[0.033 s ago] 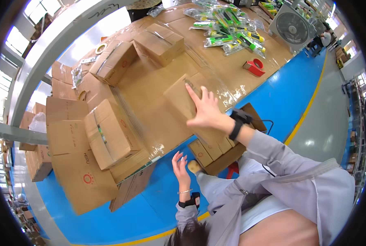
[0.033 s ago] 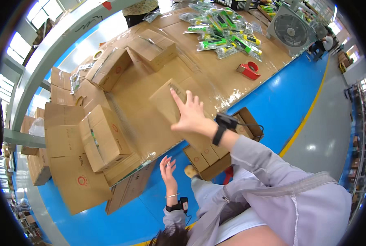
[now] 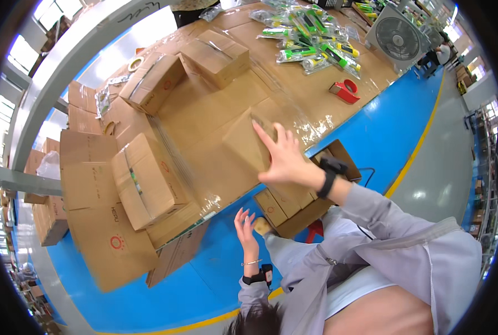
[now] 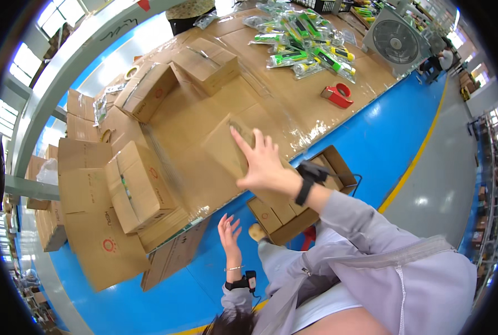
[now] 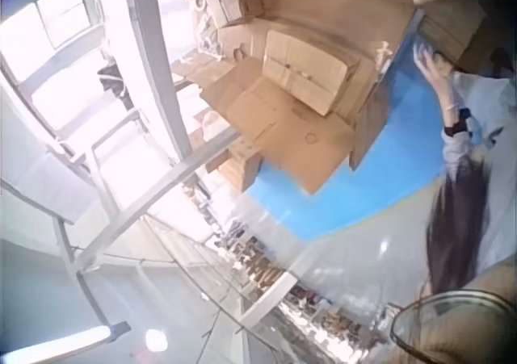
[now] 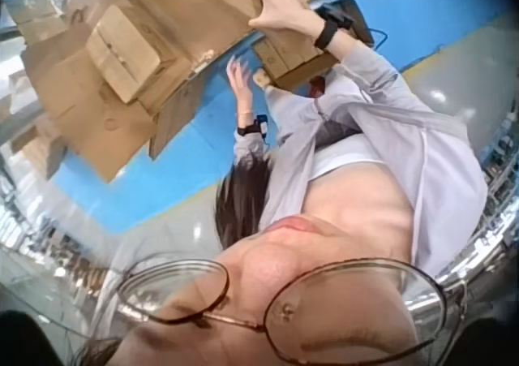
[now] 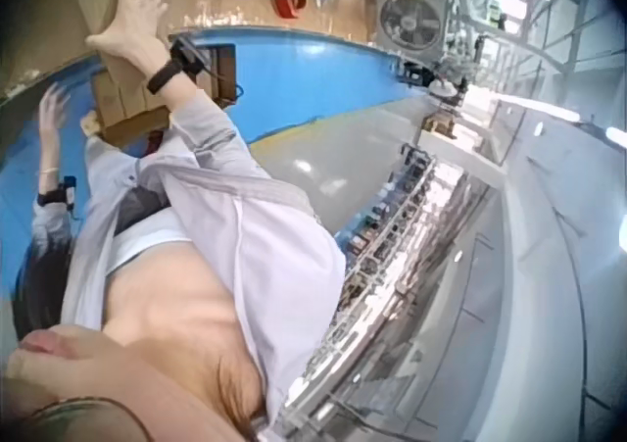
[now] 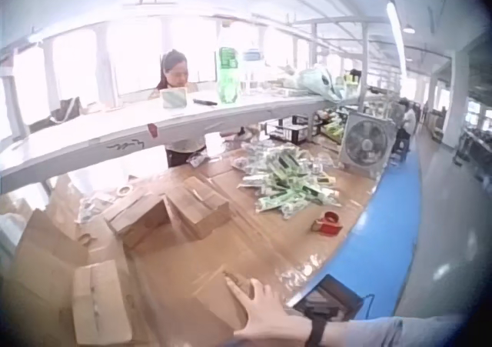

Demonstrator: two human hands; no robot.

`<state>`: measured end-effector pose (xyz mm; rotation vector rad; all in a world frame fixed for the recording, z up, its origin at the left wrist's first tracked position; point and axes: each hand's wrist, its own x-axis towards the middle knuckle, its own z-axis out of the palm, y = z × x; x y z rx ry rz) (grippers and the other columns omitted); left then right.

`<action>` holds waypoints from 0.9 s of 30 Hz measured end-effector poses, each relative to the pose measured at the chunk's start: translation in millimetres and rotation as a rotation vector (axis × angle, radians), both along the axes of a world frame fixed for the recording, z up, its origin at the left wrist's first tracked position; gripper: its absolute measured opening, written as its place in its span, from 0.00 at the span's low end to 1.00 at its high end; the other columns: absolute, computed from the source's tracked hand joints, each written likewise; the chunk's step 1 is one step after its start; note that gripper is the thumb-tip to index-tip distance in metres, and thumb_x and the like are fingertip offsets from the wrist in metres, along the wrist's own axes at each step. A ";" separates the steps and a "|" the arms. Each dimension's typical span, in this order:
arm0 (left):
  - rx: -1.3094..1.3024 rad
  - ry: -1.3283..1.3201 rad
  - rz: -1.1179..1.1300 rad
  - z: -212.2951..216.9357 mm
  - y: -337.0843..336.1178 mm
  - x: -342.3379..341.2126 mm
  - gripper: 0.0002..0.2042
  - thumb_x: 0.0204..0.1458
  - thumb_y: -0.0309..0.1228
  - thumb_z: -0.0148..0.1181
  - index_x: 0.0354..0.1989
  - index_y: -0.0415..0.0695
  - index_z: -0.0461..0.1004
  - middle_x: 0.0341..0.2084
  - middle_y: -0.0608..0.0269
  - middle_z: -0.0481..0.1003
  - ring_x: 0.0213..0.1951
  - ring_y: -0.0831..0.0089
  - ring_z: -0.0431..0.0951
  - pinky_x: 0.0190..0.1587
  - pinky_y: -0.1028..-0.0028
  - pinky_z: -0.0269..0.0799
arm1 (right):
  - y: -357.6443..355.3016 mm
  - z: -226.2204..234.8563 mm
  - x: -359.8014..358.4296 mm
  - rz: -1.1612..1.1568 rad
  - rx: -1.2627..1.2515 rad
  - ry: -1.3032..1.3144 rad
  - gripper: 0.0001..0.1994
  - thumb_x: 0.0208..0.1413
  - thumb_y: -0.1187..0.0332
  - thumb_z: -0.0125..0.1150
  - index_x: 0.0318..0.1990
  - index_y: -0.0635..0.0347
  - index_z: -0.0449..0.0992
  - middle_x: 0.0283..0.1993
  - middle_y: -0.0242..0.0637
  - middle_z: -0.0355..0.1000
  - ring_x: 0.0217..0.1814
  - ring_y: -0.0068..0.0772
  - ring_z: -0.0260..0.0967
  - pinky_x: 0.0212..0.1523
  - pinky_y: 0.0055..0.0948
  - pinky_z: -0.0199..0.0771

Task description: Packing smaller cardboard boxes into a larger shipping container.

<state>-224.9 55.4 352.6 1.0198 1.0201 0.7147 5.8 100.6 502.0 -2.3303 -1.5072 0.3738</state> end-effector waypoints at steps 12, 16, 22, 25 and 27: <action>-0.682 -0.135 0.344 -55.3 -119.6 91.4 0.34 0.59 0.61 0.29 0.65 0.49 0.55 0.63 0.61 0.59 0.63 0.64 0.59 0.61 0.67 0.57 | -212.2 -110.5 16.3 0.001 -0.206 0.539 0.57 0.24 0.57 0.75 0.70 0.37 0.49 0.63 0.58 0.44 0.62 0.62 0.47 0.61 0.52 0.51; -0.430 0.297 0.185 -138.2 -135.2 145.7 0.34 0.61 0.56 0.34 0.59 0.35 0.62 0.58 0.49 0.64 0.60 0.58 0.63 0.61 0.63 0.56 | -236.7 -189.9 91.6 -0.185 -0.178 0.777 0.64 0.25 0.63 0.80 0.72 0.45 0.41 0.62 0.48 0.45 0.55 0.34 0.57 0.45 0.21 0.69; -0.355 0.731 -0.233 -226.1 -115.1 246.5 0.37 0.58 0.60 0.33 0.58 0.34 0.62 0.58 0.38 0.62 0.61 0.46 0.59 0.63 0.57 0.51 | -254.6 -326.6 191.9 -0.468 -0.100 1.067 0.64 0.22 0.58 0.79 0.72 0.44 0.41 0.62 0.56 0.49 0.63 0.52 0.50 0.59 0.34 0.59; -0.462 0.512 -0.066 -285.1 -116.8 271.8 0.37 0.60 0.60 0.31 0.63 0.37 0.58 0.62 0.55 0.61 0.61 0.58 0.62 0.63 0.66 0.54 | -244.4 -349.0 202.9 -0.349 -0.139 0.747 0.62 0.22 0.58 0.78 0.71 0.40 0.44 0.61 0.57 0.50 0.60 0.55 0.52 0.58 0.39 0.59; -0.518 0.383 0.005 -338.6 -124.0 259.2 0.39 0.58 0.62 0.29 0.64 0.39 0.57 0.62 0.51 0.60 0.64 0.56 0.59 0.65 0.59 0.51 | -222.7 -339.4 175.6 -0.245 -0.226 0.490 0.60 0.23 0.58 0.76 0.71 0.40 0.47 0.62 0.56 0.50 0.60 0.56 0.52 0.57 0.42 0.57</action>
